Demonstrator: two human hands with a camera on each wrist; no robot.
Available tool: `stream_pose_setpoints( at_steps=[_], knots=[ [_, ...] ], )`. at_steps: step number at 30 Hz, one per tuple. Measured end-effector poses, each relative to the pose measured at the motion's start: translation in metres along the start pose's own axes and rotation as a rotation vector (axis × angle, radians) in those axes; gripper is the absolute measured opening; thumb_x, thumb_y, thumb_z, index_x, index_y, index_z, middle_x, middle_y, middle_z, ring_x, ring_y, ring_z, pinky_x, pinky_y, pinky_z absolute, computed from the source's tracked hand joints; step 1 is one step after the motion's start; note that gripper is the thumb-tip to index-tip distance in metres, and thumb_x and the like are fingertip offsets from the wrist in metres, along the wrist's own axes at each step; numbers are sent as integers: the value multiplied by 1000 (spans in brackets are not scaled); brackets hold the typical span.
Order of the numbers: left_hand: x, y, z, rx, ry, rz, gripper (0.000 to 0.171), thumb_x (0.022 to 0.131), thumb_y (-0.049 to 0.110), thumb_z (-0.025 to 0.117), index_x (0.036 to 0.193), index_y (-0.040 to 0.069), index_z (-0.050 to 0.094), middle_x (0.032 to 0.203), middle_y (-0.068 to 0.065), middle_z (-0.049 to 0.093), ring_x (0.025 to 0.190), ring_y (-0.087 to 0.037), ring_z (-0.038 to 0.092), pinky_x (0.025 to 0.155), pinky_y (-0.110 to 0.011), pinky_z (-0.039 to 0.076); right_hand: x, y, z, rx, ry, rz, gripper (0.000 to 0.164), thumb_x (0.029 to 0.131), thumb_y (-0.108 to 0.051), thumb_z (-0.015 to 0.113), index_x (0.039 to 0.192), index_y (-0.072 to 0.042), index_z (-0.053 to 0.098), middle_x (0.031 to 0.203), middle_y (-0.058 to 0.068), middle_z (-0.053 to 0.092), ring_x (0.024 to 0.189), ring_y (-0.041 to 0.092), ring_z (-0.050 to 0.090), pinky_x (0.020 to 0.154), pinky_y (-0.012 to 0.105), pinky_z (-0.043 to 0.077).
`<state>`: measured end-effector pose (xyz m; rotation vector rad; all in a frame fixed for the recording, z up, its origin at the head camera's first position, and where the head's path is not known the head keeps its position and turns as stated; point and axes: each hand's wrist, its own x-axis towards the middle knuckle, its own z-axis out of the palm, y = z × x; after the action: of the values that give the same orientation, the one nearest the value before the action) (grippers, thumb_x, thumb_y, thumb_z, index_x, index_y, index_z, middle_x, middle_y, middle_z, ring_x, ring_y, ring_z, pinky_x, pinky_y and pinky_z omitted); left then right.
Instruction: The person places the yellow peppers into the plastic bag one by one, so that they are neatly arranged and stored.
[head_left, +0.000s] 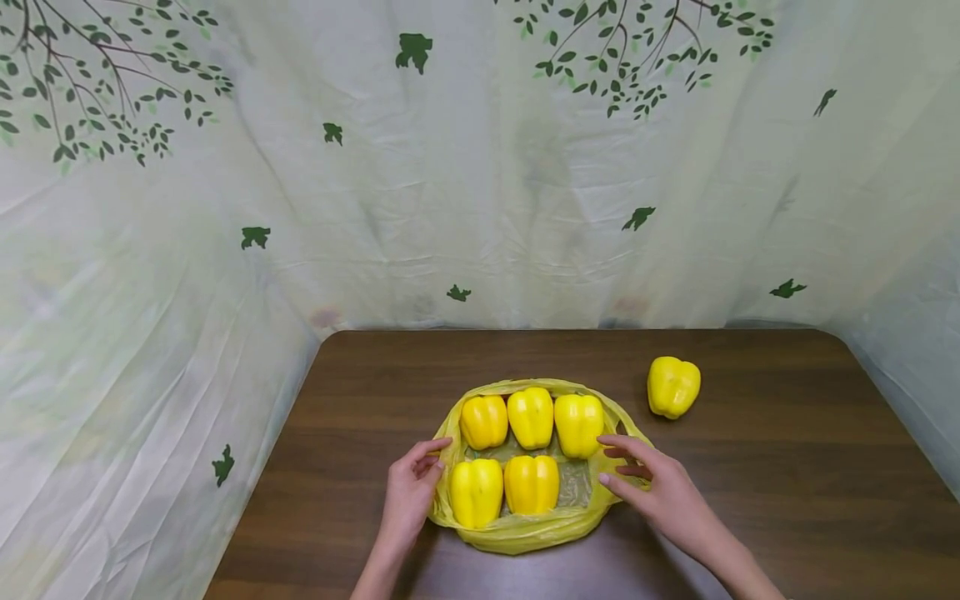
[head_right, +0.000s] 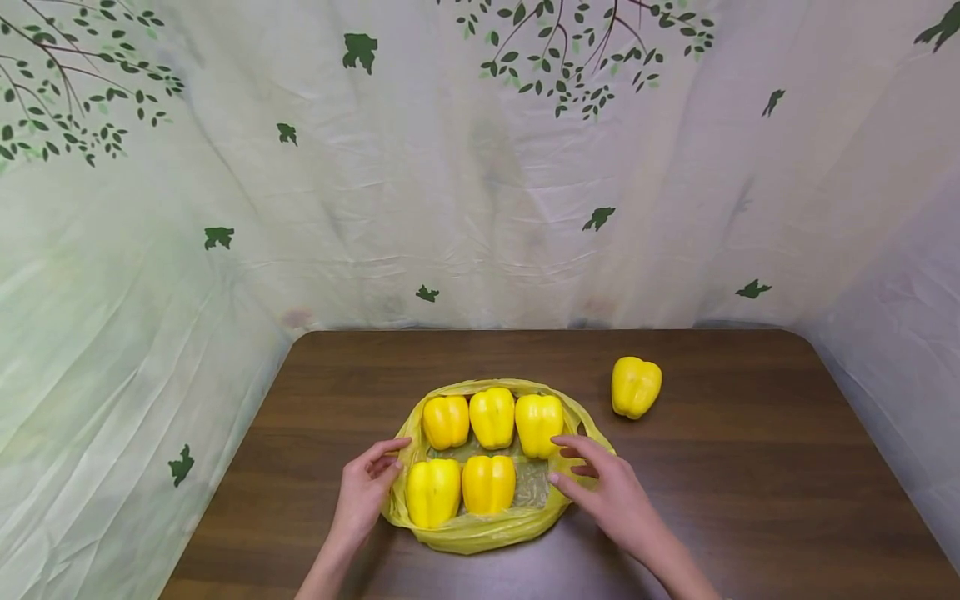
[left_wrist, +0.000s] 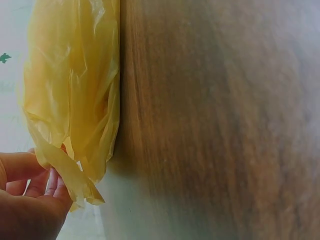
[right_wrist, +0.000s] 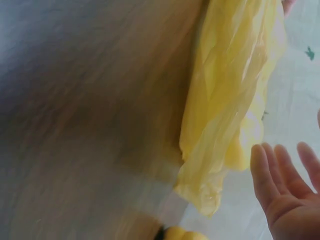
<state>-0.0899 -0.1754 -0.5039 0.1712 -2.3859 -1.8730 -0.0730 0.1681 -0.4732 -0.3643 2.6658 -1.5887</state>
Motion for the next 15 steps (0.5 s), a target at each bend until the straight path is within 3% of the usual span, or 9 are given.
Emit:
stream_pose_setpoints(
  at_steps=[6,15],
  knots=[
    [-1,2,0,15,-1,-9,33,88,-14,58,114,1,71,115,-14,66,93,-26,61,78,-21,49,-7,7,-8,-25,77,-25,43,87,-19,76,127,-12,63,121,7,64,105,28,63,82,39,55],
    [-11,37,-1,31,-18,-10,31,86,-18,56,113,-7,69,112,-22,65,92,-35,60,78,-22,49,-12,22,-21,-19,183,-107,36,88,-9,73,123,-8,64,120,6,65,100,24,63,80,22,53]
  ],
)
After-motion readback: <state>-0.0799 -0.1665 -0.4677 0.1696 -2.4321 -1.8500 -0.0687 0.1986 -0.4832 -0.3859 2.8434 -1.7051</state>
